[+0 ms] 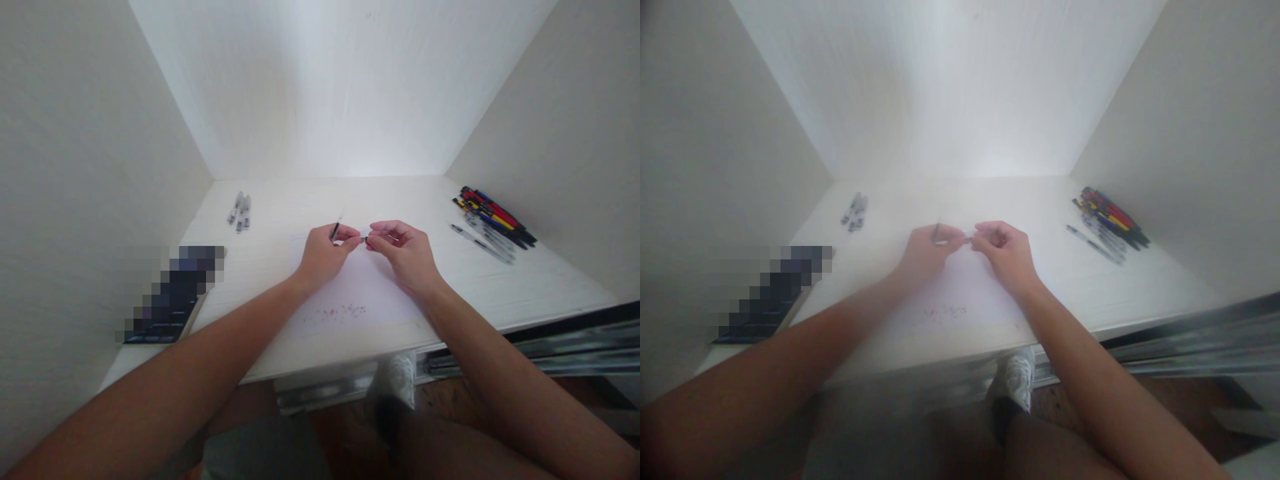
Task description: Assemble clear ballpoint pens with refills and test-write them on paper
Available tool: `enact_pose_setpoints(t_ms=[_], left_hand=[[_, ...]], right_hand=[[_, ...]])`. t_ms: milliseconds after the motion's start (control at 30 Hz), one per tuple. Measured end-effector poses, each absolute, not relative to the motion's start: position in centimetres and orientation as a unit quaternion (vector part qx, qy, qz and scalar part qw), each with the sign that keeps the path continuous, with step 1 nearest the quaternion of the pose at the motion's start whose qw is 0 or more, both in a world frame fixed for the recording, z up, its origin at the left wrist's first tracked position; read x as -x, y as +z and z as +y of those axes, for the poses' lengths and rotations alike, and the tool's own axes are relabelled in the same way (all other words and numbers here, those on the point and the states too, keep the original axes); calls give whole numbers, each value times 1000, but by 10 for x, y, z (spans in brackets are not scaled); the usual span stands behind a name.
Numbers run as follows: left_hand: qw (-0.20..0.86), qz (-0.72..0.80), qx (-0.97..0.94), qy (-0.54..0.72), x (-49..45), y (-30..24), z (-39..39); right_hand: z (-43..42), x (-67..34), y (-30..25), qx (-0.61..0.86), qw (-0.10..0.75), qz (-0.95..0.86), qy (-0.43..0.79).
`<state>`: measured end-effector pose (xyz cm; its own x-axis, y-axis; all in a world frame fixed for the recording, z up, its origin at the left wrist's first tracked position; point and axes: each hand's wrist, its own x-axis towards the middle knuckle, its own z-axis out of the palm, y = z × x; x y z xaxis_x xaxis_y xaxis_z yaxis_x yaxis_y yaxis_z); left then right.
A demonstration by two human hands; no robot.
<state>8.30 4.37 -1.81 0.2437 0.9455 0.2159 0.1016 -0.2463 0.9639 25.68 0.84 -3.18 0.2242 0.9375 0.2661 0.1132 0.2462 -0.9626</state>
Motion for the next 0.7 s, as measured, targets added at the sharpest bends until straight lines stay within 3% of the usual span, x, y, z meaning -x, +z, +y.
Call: enact_pose_setpoints(t_ms=[700], left_hand=[[414, 393, -684, 454, -80, -24, 49]], right_hand=[[3, -258, -39, 533, 473, -692, 116]])
